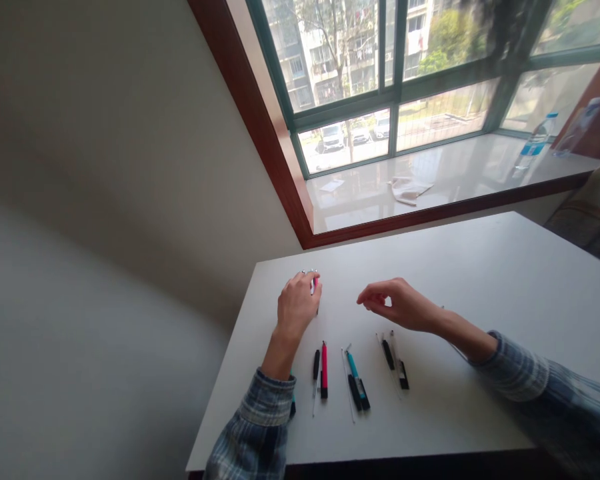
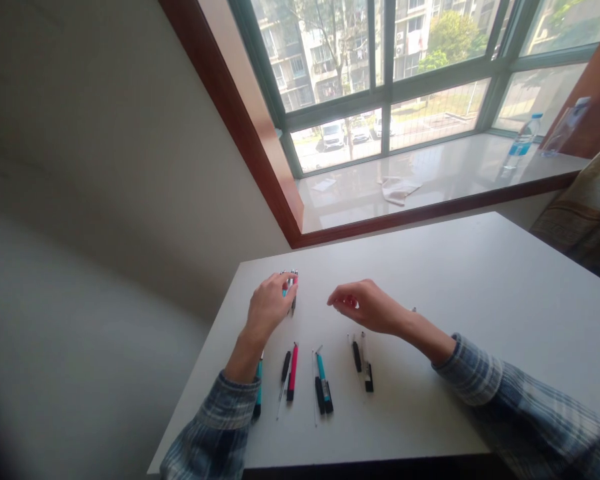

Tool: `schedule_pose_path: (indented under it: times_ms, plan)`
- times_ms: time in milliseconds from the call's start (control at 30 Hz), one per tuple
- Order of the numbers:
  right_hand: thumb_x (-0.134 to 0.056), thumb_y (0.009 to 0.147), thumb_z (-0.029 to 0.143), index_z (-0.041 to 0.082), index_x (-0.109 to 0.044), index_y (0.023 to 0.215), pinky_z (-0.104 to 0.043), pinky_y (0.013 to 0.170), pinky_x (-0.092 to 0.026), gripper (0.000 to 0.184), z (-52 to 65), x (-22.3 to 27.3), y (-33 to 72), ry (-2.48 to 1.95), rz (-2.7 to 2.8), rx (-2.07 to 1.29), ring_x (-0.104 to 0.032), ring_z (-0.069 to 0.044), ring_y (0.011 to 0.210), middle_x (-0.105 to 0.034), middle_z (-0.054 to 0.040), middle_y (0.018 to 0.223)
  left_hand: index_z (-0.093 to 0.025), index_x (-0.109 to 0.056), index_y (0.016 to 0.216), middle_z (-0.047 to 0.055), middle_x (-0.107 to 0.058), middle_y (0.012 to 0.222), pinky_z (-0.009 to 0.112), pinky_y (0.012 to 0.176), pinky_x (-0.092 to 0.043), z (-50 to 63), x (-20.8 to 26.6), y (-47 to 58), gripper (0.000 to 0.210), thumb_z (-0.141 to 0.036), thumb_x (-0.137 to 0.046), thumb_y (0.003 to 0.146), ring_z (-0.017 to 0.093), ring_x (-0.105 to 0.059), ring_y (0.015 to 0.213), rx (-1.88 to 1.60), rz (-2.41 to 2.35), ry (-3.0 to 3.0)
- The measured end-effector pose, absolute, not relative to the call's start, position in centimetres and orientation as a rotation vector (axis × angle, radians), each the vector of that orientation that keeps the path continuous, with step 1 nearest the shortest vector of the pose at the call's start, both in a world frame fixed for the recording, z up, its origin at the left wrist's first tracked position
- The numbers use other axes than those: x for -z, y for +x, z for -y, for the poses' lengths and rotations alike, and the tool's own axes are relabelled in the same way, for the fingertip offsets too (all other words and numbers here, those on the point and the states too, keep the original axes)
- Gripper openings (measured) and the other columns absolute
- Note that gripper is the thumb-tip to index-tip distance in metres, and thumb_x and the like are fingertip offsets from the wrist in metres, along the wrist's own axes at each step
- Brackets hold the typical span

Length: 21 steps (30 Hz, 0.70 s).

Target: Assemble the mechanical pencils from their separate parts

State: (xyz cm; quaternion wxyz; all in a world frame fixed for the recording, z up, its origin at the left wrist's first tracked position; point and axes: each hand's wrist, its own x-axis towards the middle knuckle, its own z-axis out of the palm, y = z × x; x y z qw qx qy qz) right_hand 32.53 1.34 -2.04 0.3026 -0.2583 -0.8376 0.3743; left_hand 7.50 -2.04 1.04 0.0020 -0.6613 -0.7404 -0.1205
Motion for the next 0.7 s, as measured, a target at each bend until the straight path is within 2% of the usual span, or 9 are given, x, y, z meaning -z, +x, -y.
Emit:
schedule_pose_path:
  times_ms: [133,233,333,433,500,600,700]
  plan:
    - [-0.059,0.099,0.031,0.020,-0.077,0.103,-0.027,0.069,-0.056,0.022,-1.3,2.0,32.6,-0.683,2.235,-0.974,-0.070,-0.016,0.074,-0.077,-0.0049,0.089,-0.028,-0.072,0.121,0.004,-0.073,0.104,0.029,0.080,-0.048,4.5,-4.1,6.8,0.030,-0.035,-0.052,0.101,0.020,-0.068,0.092,0.452,2.328,-2.090]
    - [-0.058,0.100,0.032,0.021,-0.077,0.104,-0.028,0.068,-0.057,0.023,-1.2,1.9,32.7,-0.679,2.242,-0.960,-0.070,-0.017,0.075,-0.078,-0.0053,0.090,-0.027,-0.075,0.112,0.002,-0.073,0.092,0.029,0.074,-0.047,6.9,-5.5,5.0,0.029,-0.038,-0.052,0.099,0.020,-0.067,0.083,0.396,2.403,-2.075]
    - [-0.057,0.100,0.031,0.021,-0.077,0.103,-0.029,0.068,-0.058,0.023,-1.2,1.9,32.7,-0.678,2.247,-0.943,-0.071,-0.018,0.076,-0.078,-0.0061,0.090,-0.026,-0.076,0.103,0.002,-0.072,0.087,0.029,0.071,-0.048,9.7,-5.4,2.7,0.030,-0.040,-0.051,0.097,0.020,-0.066,0.078,0.342,2.444,-2.103]
    - [-0.056,0.101,0.033,0.021,-0.077,0.104,-0.030,0.069,-0.058,0.024,-1.2,1.9,32.8,-0.671,2.258,-0.939,-0.072,-0.018,0.078,-0.078,-0.0068,0.092,-0.026,-0.076,0.104,0.003,-0.073,0.091,0.030,0.072,-0.050,13.0,-4.6,0.7,0.031,-0.044,-0.052,0.097,0.020,-0.067,0.078,0.326,2.489,-2.188]
    - [-0.056,0.101,0.034,0.020,-0.077,0.104,-0.030,0.070,-0.059,0.025,-1.2,2.0,32.8,-0.674,2.260,-0.943,-0.072,-0.018,0.078,-0.078,-0.0066,0.092,-0.028,-0.076,0.109,0.003,-0.073,0.099,0.031,0.078,-0.053,15.2,-4.1,-0.2,0.030,-0.045,-0.053,0.097,0.022,-0.068,0.086,0.318,2.501,-2.290]
    - [-0.056,0.100,0.034,0.020,-0.077,0.104,-0.030,0.070,-0.059,0.025,-1.2,2.0,32.8,-0.686,2.250,-0.944,-0.072,-0.017,0.077,-0.078,-0.0060,0.091,-0.032,-0.075,0.114,0.003,-0.071,0.117,0.032,0.095,-0.054,18.1,-3.4,-1.3,0.026,-0.040,-0.063,0.093,0.024,-0.068,0.108,0.293,2.439,-2.553]
    - [-0.056,0.100,0.035,0.020,-0.077,0.103,-0.030,0.069,-0.059,0.026,-1.2,2.0,32.8,-0.681,2.251,-0.945,-0.072,-0.017,0.077,-0.078,-0.0062,0.090,-0.034,-0.075,0.117,0.004,-0.069,0.123,0.033,0.101,-0.053,20.0,-2.4,-2.0,0.029,-0.034,-0.071,0.088,0.024,-0.066,0.116,0.278,2.451,-2.597]
